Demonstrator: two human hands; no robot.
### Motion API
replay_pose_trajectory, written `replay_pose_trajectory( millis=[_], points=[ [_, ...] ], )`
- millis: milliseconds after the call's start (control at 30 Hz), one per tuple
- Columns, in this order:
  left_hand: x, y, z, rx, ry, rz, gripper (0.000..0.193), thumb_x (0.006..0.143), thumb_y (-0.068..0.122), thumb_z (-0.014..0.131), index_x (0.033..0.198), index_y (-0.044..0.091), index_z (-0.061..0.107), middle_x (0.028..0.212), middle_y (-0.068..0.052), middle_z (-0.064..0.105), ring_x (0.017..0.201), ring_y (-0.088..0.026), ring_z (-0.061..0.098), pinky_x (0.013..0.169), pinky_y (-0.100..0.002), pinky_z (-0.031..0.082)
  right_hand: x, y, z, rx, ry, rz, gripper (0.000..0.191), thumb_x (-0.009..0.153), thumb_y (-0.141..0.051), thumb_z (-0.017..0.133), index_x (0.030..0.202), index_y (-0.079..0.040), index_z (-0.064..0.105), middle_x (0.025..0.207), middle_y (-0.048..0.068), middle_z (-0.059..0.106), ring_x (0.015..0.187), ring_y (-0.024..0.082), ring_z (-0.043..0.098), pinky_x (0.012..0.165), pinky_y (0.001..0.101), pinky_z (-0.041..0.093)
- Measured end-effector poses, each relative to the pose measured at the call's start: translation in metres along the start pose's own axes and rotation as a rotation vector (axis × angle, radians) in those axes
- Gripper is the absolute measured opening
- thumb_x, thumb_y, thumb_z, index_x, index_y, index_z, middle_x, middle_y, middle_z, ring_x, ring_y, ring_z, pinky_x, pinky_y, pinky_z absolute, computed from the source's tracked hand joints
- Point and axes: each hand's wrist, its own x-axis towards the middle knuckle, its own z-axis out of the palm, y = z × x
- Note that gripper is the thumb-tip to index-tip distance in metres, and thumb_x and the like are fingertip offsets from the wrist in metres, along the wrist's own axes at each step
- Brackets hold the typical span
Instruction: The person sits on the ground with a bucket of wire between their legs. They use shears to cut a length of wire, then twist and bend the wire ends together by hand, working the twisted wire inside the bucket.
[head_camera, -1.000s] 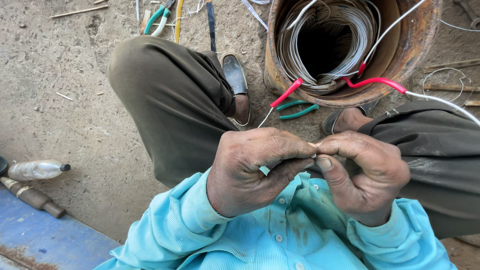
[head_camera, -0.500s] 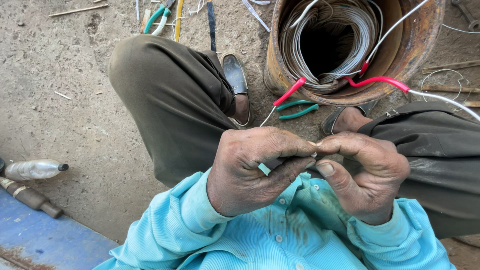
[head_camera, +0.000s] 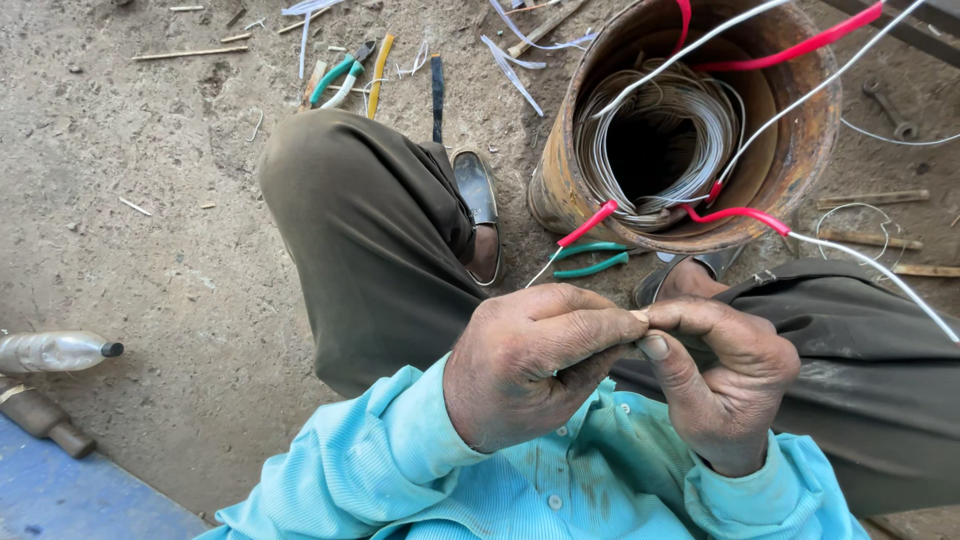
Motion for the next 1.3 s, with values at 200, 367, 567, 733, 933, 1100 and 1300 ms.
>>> replay_pose_trajectory(
  millis=[200, 367, 567, 733, 933, 1100, 1300],
  points=[
    [-0.004, 0.001, -0.001, 0.051, 0.002, 0.042, 0.032, 0.097, 0.001, 0.08, 0.126, 0.006, 0.068, 0.107, -0.008, 0.072, 0.096, -0.023, 0.076, 0.08, -0.029, 0.063, -0.001, 0.0, 0.005, -0.008, 0.04, 0.017, 0.014, 0.1, -0.007, 0.072, 0.107, 0.005, 0.071, 0.079, 0.0, 0.065, 0.073, 0.004, 0.056, 0.068, 0.0168, 0.046],
    [-0.005, -0.005, 0.002, -0.095, 0.047, -0.024, 0.026, 0.097, 0.001, 0.08, 0.12, 0.007, 0.069, 0.108, -0.008, 0.074, 0.094, -0.019, 0.078, 0.081, -0.025, 0.065, -0.004, -0.004, 0.003, 0.093, -0.004, 0.025, 0.012, 0.103, -0.004, 0.069, 0.105, 0.007, 0.07, 0.084, 0.003, 0.068, 0.077, 0.006, 0.058, 0.072, 0.0181, 0.048],
    [-0.009, -0.012, -0.001, -0.298, -0.002, -0.142, 0.025, 0.098, -0.001, 0.078, 0.121, 0.003, 0.07, 0.104, -0.01, 0.076, 0.089, -0.013, 0.079, 0.076, -0.023, 0.065, -0.003, -0.008, -0.001, 0.036, -0.052, 0.005, 0.017, 0.096, -0.005, 0.073, 0.109, 0.006, 0.069, 0.093, 0.01, 0.076, 0.084, 0.009, 0.072, 0.078, 0.021, 0.057],
    [-0.01, -0.017, 0.0, -0.424, -0.026, -0.167, 0.027, 0.101, -0.001, 0.075, 0.127, 0.0, 0.069, 0.108, -0.011, 0.075, 0.095, -0.012, 0.078, 0.08, -0.022, 0.068, -0.001, -0.007, -0.001, -0.012, -0.055, -0.067, 0.019, 0.094, -0.009, 0.077, 0.106, 0.004, 0.069, 0.096, 0.011, 0.076, 0.081, 0.011, 0.074, 0.073, 0.0202, 0.058],
    [-0.014, -0.023, -0.003, -0.51, -0.059, -0.222, 0.027, 0.103, 0.003, 0.072, 0.13, -0.001, 0.069, 0.109, -0.01, 0.074, 0.094, -0.012, 0.077, 0.08, -0.021, 0.067, -0.002, -0.004, 0.006, -0.165, 0.014, -0.174, 0.019, 0.093, -0.009, 0.082, 0.104, 0.001, 0.07, 0.097, 0.013, 0.075, 0.082, 0.017, 0.076, 0.073, 0.0239, 0.06],
    [-0.02, -0.026, -0.002, -0.725, -0.079, -0.357, 0.027, 0.104, 0.005, 0.071, 0.13, -0.003, 0.069, 0.109, -0.008, 0.072, 0.097, -0.01, 0.074, 0.086, -0.022, 0.063, -0.001, -0.005, 0.006, -0.246, 0.008, -0.245, 0.019, 0.094, -0.01, 0.083, 0.102, 0.001, 0.069, 0.094, 0.012, 0.074, 0.081, 0.019, 0.077, 0.073, 0.0252, 0.061],
    [-0.02, -0.027, 0.0, -0.836, -0.102, -0.384, 0.02, 0.106, 0.003, 0.072, 0.123, -0.006, 0.07, 0.102, -0.007, 0.071, 0.094, -0.009, 0.071, 0.084, -0.022, 0.059, 0.004, -0.006, 0.008, -0.241, 0.074, -0.361, 0.033, 0.09, -0.01, 0.086, 0.108, -0.001, 0.059, 0.095, 0.014, 0.071, 0.084, 0.018, 0.073, 0.073, 0.0284, 0.061]
  ],
)
